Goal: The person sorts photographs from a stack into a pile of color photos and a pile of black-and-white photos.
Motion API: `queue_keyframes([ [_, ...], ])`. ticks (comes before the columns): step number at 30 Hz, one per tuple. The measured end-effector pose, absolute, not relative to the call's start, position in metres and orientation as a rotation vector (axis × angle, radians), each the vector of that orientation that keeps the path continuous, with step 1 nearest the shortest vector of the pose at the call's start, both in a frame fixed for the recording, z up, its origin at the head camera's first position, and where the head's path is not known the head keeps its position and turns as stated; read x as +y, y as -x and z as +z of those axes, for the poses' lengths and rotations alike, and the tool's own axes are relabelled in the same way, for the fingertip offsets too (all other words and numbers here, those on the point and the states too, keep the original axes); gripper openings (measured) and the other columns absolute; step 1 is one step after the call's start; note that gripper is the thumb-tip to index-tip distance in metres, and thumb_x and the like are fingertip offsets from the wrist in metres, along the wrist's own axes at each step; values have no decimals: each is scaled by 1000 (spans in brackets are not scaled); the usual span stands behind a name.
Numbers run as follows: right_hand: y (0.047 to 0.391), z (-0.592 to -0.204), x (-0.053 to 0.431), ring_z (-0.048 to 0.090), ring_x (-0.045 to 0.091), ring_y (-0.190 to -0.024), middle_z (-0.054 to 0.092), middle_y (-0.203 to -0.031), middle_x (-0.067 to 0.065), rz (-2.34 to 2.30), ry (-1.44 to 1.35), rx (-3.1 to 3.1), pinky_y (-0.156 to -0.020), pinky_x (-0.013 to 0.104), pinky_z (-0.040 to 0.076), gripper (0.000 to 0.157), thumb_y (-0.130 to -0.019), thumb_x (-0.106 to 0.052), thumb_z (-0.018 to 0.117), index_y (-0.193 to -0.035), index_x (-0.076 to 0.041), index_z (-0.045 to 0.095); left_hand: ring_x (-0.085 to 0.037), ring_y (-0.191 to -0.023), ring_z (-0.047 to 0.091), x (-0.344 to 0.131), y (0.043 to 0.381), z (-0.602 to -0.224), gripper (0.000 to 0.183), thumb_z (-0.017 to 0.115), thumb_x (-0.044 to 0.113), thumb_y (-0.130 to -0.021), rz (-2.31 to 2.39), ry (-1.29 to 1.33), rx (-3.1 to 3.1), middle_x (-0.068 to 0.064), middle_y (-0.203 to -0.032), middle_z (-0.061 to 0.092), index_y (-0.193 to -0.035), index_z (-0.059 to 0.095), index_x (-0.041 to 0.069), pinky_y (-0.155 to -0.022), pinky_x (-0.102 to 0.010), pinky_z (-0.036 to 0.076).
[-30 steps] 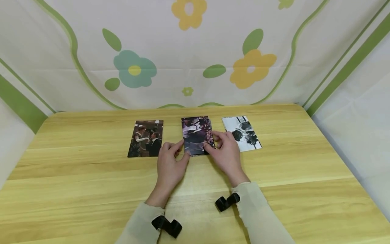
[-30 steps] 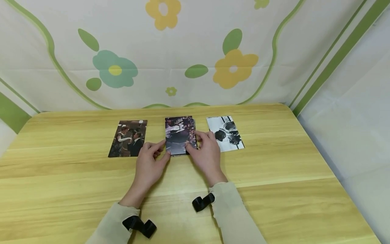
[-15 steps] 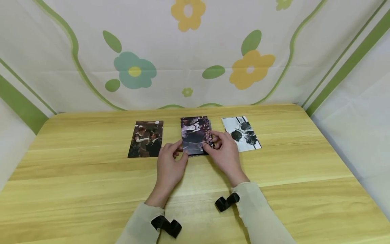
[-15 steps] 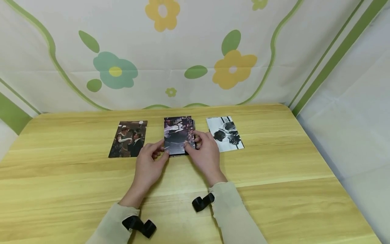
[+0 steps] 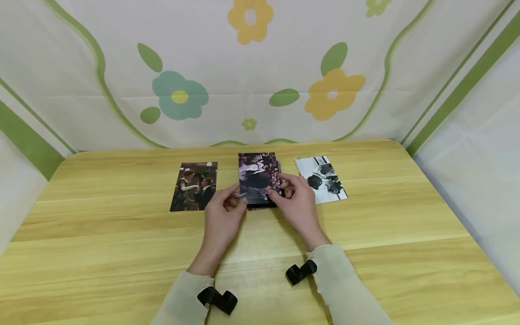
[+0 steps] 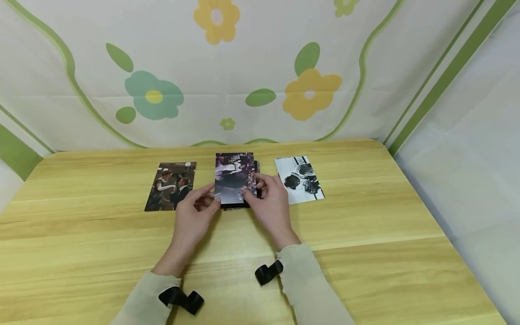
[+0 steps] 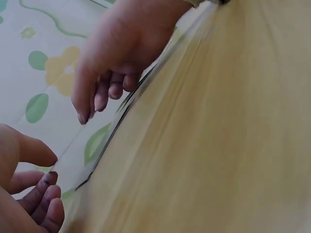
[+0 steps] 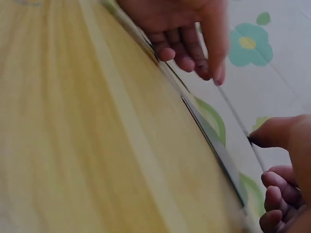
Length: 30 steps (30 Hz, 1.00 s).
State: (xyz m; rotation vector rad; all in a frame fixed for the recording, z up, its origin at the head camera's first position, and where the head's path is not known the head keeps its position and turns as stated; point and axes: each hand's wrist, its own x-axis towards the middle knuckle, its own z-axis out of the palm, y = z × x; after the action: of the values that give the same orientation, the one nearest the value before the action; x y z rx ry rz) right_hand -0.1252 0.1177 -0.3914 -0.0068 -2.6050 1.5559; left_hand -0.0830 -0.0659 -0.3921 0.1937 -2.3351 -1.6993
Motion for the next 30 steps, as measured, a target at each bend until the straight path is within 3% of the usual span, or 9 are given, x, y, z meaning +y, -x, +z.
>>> queue_keyframes([
  [13,115,-363,107,59,17,-89,65,-112,3,1653,12,-2522,-73,23,50,53,-90,-24,86,-140,-17,70,-17,-93,63,-79,81,-370,30,73,6,-100,-1800,-279,-2223,-16,-111,74,-128,79,9,-79,-18,50],
  [24,113,-366,99,62,18,-98,66,-114,8,1742,-14,-2487,-77,18,53,44,-96,-7,73,-140,-11,70,-16,-89,56,-88,83,-369,29,71,2,-98,-1783,-315,-2238,-16,-107,72,-126,79,8,-75,-17,45],
  [30,114,-365,87,64,18,-100,68,-116,7,1751,-52,-2531,-82,20,56,46,-96,-6,74,-142,-11,68,-12,-87,57,-101,85,-367,30,69,-2,-96,-1780,-356,-2183,-8,-100,72,-122,80,8,-72,-15,45],
])
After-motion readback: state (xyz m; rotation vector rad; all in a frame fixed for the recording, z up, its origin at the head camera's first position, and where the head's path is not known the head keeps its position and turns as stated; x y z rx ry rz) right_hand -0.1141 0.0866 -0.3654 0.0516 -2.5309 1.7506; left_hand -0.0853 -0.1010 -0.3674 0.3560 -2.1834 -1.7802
